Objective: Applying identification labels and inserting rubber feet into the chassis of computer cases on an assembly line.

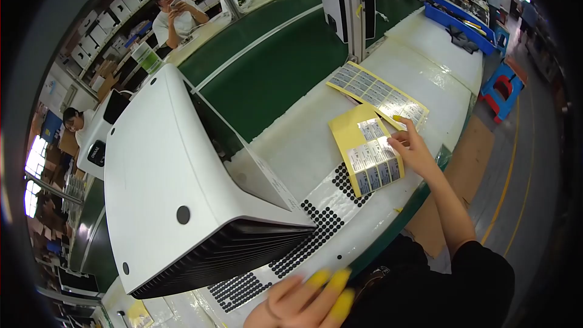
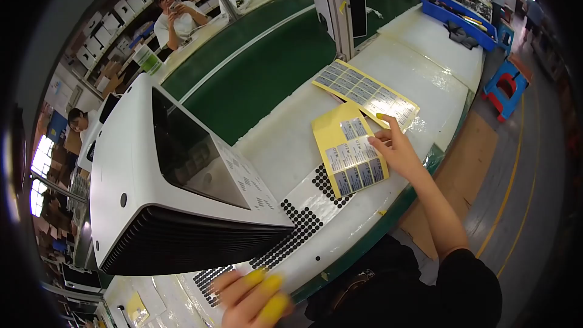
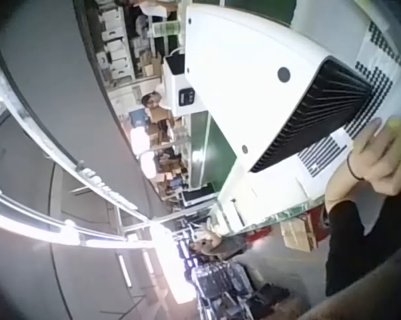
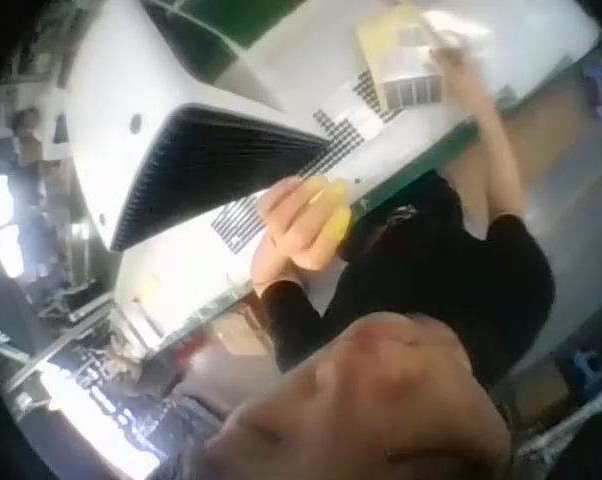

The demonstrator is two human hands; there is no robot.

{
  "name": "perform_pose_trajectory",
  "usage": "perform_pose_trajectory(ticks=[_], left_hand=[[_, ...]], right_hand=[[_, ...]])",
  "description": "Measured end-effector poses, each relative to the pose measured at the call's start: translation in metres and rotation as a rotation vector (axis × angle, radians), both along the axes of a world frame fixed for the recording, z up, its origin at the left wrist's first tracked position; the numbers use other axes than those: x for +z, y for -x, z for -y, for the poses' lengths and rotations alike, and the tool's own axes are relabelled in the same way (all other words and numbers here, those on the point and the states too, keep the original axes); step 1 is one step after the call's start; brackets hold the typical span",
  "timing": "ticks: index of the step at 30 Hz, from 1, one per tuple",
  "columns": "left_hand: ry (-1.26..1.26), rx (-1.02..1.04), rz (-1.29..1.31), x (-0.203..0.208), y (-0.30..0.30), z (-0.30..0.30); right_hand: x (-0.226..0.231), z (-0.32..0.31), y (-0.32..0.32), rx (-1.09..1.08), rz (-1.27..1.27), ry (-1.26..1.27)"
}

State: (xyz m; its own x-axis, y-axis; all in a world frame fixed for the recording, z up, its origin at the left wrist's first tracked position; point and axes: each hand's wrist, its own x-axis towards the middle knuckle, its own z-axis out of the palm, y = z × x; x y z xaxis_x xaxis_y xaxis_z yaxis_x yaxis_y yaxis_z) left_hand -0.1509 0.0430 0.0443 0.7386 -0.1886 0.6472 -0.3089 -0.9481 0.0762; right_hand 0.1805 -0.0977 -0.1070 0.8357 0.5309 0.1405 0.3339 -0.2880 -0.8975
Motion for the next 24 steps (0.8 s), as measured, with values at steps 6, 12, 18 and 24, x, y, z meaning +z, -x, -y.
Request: perform_pose_trajectory(ticks=[6,12,18,24], left_hand=[[0.97,0.219,0.159,-0.107,-0.129,0.028],[1.883,-0.024,-0.276,-0.094,-0.149,0.007],[1.522,-0.003,-0.164,-0.098,-0.168,0.002],[1.248,0.044,-0.164,-0.105,-0.169,0.005]], right_hand=[[0.032,-0.019,0.022,0.178,-0.433,-0.545],[0.064,0.004,0.035,0.437,-0.373,-0.585],[0.071,-0.011,0.037,-0.122,0.745,-0.191],[0.077,-0.022,0.034,0.162,1.022,-0.03]])
